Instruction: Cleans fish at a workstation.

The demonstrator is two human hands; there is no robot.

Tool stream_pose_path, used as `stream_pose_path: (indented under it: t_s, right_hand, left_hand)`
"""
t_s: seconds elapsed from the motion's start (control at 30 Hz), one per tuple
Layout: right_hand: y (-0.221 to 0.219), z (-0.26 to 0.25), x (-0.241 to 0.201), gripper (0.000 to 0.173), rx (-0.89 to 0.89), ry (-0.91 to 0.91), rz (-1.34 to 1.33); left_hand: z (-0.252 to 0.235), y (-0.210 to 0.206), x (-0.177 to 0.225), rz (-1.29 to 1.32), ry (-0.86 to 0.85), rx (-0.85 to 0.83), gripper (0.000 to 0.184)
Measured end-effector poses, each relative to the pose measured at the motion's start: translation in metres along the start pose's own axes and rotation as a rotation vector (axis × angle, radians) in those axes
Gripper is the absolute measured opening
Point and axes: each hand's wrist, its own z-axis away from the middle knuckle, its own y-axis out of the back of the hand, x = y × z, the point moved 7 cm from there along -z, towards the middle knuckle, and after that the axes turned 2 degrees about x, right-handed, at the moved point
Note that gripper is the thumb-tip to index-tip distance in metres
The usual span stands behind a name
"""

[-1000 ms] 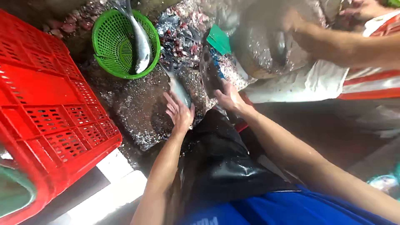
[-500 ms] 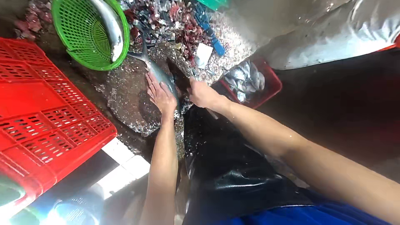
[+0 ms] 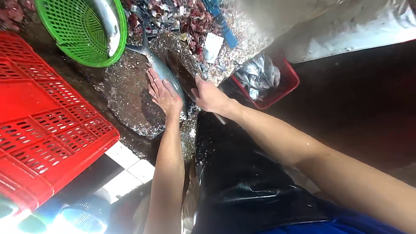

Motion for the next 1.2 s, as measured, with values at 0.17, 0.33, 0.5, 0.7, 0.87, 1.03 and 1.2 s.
stream_pose_path:
  t_s: [0.17,0.33,0.5,0.7,0.87,1.03,1.2]
  right_hand:
    - [0.0,-0.011,-0.002,0.031,0.016,0.023,-0.051]
    - [-0.007,0.016,0.016,0.027,-0.079,0.021,-0.062]
    - [-0.012,0.037,0.024,0.028,-0.175,0.026,-0.043]
    - [-0.027,0.06,0.039,0.024,-0.306,0.048,-0.07]
    - [-0.048,0.074,0.046,0.024,-0.101,0.004,-0.085]
    - [-0.044,0.039,0.025,0.032,-0.057,-0.052,-0.19]
    - [-0.031,-0.001,0.016,0.03,-0.017,0.003,-0.194]
  left_hand:
    - [-0.002,0.0,-0.002,-0.003,-0.021,0.028,0.06]
    - [-0.004,0.001,-0.002,0.005,-0.021,0.027,0.061]
    - [-0.002,0.001,-0.002,0.008,-0.001,0.034,0.06]
    - [-0.003,0.0,-0.003,0.011,-0.015,0.05,0.059]
    - [0.0,0.002,-0.003,0.018,0.001,0.053,0.06]
    - [-0.027,-0.001,-0.005,-0.019,-0.002,-0.034,0.067]
    - [-0.063,-0.003,-0.004,0.017,-0.037,-0.112,0.067]
